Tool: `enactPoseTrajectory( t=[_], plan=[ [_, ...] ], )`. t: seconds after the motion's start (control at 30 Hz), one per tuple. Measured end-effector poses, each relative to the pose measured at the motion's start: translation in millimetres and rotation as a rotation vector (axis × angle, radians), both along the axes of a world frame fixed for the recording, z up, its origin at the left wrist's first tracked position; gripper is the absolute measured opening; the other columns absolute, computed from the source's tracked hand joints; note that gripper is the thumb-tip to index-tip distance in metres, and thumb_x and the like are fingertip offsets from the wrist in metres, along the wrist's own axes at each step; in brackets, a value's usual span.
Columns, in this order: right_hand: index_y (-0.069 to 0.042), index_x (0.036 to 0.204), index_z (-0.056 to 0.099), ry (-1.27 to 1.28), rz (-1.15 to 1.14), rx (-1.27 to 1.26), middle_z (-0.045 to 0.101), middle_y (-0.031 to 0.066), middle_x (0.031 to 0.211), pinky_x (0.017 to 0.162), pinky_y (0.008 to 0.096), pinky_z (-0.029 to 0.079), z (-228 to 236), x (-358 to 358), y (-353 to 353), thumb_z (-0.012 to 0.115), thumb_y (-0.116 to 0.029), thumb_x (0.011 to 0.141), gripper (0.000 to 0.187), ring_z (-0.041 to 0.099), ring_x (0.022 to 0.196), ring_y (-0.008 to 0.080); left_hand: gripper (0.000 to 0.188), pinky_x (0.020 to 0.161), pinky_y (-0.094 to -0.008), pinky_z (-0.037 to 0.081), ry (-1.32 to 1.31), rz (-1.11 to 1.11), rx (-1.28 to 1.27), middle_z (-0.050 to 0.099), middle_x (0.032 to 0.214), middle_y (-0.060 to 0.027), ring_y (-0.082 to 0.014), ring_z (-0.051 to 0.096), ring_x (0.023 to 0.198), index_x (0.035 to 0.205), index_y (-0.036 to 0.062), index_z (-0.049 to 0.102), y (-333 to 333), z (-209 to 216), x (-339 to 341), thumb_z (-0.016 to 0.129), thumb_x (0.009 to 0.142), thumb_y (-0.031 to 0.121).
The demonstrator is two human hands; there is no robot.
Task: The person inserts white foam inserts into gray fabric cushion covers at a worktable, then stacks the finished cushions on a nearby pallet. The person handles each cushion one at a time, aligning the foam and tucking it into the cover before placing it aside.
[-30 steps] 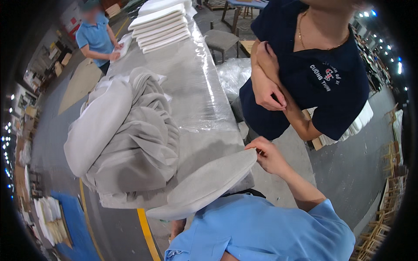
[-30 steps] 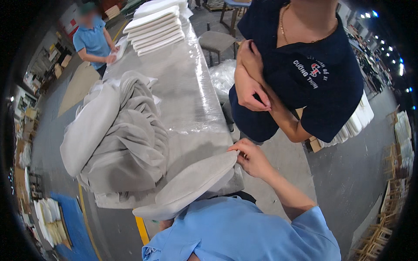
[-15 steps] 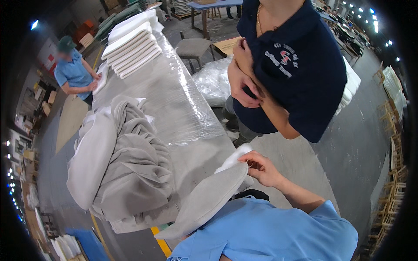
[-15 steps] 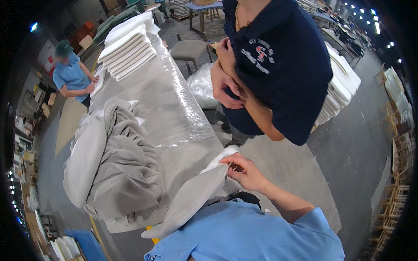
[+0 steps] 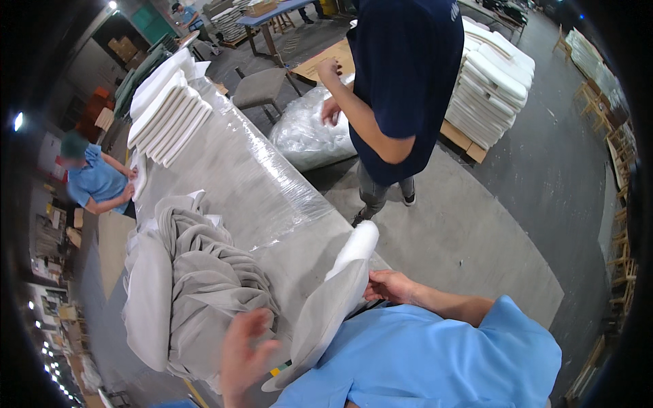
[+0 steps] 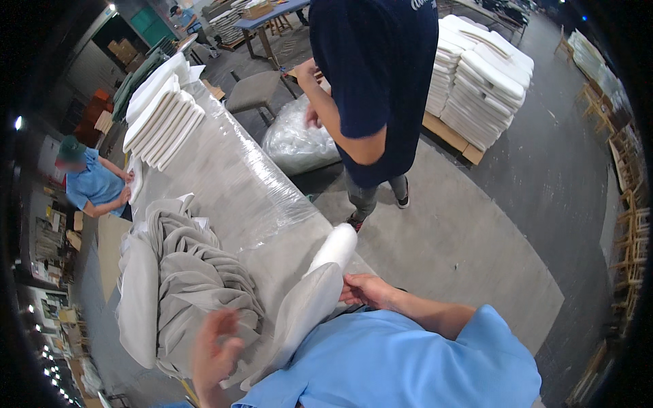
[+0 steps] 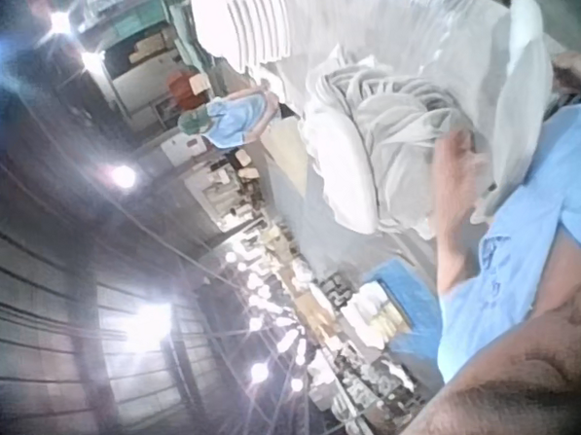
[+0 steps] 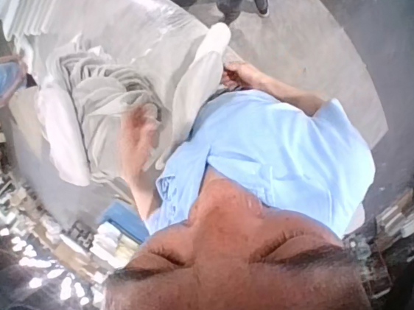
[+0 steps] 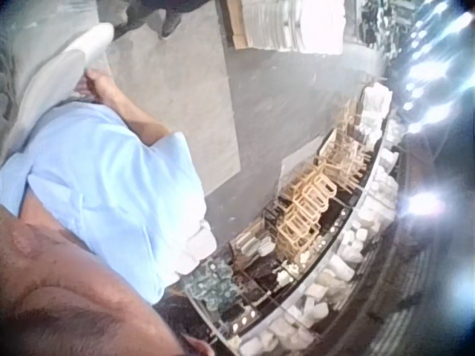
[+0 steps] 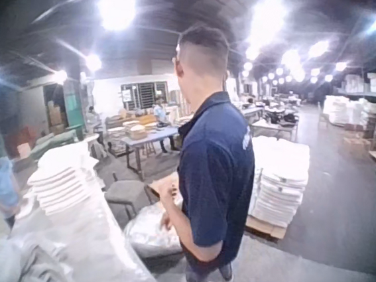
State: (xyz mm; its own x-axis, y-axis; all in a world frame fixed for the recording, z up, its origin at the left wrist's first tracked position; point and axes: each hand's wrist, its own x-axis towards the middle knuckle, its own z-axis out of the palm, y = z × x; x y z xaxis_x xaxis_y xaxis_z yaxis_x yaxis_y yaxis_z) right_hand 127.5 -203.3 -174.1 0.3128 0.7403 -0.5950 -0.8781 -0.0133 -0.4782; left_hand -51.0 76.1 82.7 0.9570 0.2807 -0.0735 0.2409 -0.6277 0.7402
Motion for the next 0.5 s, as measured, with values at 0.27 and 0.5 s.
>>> enactPoseTrajectory(
  t=[0.27, 0.5],
  plan=[
    [-0.002, 0.135, 0.064, 0.282, 0.118, 0.279, 0.071, 0.0093, 0.132, 0.101, 0.0375, 0.055, -11, -6, -1, 0.042, -0.052, 0.112, 0.059, 0.069, 0.116, 0.0211, 0.03, 0.064, -0.0413, 0.053, 0.142, -0.518, 0.092, 0.068, 0.082, -0.012, -0.0318, 0.068, 0.072, 0.102, 0.0064, 0.059, -80, 0, 96, 0.08, 0.084, 0.019],
    [-0.003, 0.131, 0.066, 0.298, 0.353, 0.579, 0.072, 0.0069, 0.129, 0.106, 0.0388, 0.048, 9, 9, 2, 0.045, -0.049, 0.112, 0.054, 0.066, 0.118, 0.0211, 0.022, 0.064, -0.0391, 0.052, 0.161, -0.839, -0.153, 0.063, 0.079, -0.0089, -0.0306, 0.066, 0.072, 0.094, 0.009, 0.06, -79, 16, 84, 0.079, 0.083, 0.012]
  ],
)
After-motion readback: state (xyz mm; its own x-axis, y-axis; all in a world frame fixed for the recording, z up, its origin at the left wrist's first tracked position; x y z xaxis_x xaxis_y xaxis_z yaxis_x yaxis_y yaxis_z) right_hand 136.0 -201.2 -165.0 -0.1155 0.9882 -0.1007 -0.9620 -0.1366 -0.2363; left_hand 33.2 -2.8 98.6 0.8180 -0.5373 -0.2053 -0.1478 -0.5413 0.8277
